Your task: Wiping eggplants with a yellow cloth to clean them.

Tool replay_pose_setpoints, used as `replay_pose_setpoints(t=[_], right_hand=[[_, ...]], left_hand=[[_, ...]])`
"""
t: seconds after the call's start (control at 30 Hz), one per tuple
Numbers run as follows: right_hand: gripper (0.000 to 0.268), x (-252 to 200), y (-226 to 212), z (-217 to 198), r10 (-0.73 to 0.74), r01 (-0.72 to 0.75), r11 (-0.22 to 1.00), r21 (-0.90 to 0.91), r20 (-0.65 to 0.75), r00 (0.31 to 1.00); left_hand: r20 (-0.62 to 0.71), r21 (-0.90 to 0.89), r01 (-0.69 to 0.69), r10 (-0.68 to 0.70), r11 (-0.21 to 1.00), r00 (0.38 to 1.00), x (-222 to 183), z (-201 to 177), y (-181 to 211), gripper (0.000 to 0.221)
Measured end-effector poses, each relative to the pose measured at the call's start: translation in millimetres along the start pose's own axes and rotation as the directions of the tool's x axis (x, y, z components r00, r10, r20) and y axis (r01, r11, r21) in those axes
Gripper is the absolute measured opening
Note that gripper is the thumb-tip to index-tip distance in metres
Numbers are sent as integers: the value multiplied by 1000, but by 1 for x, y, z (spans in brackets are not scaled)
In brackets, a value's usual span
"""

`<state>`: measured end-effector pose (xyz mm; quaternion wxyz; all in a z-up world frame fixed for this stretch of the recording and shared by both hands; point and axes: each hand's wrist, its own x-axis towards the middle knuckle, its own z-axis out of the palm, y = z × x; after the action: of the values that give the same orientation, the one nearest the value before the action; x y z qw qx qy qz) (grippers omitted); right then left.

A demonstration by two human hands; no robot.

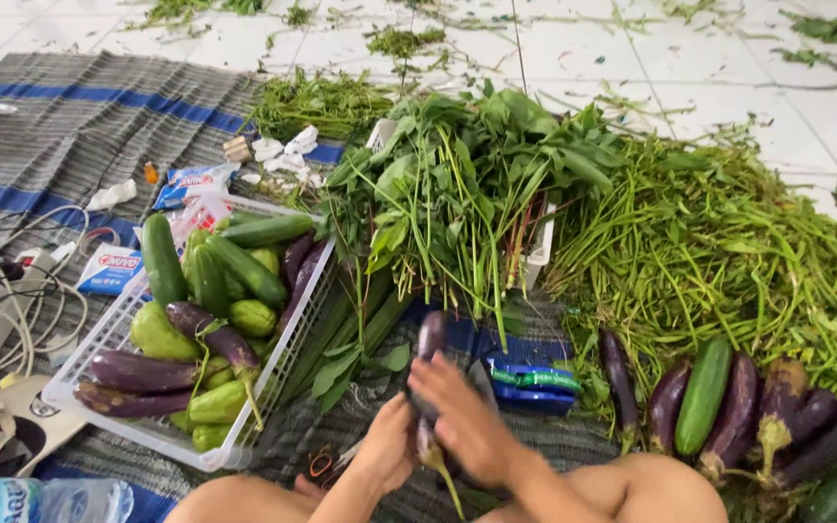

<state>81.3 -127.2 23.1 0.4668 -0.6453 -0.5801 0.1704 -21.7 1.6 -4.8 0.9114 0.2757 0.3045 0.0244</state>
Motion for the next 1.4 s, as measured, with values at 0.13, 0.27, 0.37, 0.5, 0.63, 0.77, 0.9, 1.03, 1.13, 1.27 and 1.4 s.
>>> replay_pose_setpoints(t=[0.13,0.27,0.37,0.5,0.63,0.77,0.9,1.03,1.13,1.27,1.4], right_hand=[[55,22,24,-27,-44,18,990,-143,-181,982],[53,7,10,-5,-12,19,994,106,-66,998],[50,1,-2,-5,7,-14,997,75,85,996],[48,22,17,-22,-140,134,988,-73,-85,986],[56,29,26,-42,65,-47,994,95,-204,977],[56,10,-1,-29,-2,-10,988,157,76,997],[60,-11,-16,-25,97,-112,993,37,283,954],[54,11,11,-37,29,19,965,-260,180,983],[35,26,20,-55,20,-38,967,-253,-76,997],[30,19,46,-56,271,-253,962,98,-337,902],[48,20,56,-47,579,-315,754,576,-359,732]], left_hand=[[157,66,89,-98,994,983,-15,20,-10,34],[-57,57,3,1,998,998,3,10,-7,31],[-123,-8,-103,102,995,987,11,-4,-2,32],[78,83,47,-53,995,996,1,15,-6,28],[261,18,40,-43,999,964,-7,22,-14,31],[-64,62,-30,34,998,997,3,16,8,31],[-174,18,-103,104,995,979,-4,12,19,48],[-74,141,-57,68,988,995,-2,8,-16,37],[102,102,16,-26,995,994,0,11,-30,30],[240,86,54,-73,995,968,-6,13,-26,39],[202,70,8,-22,998,979,-4,13,-24,33]])
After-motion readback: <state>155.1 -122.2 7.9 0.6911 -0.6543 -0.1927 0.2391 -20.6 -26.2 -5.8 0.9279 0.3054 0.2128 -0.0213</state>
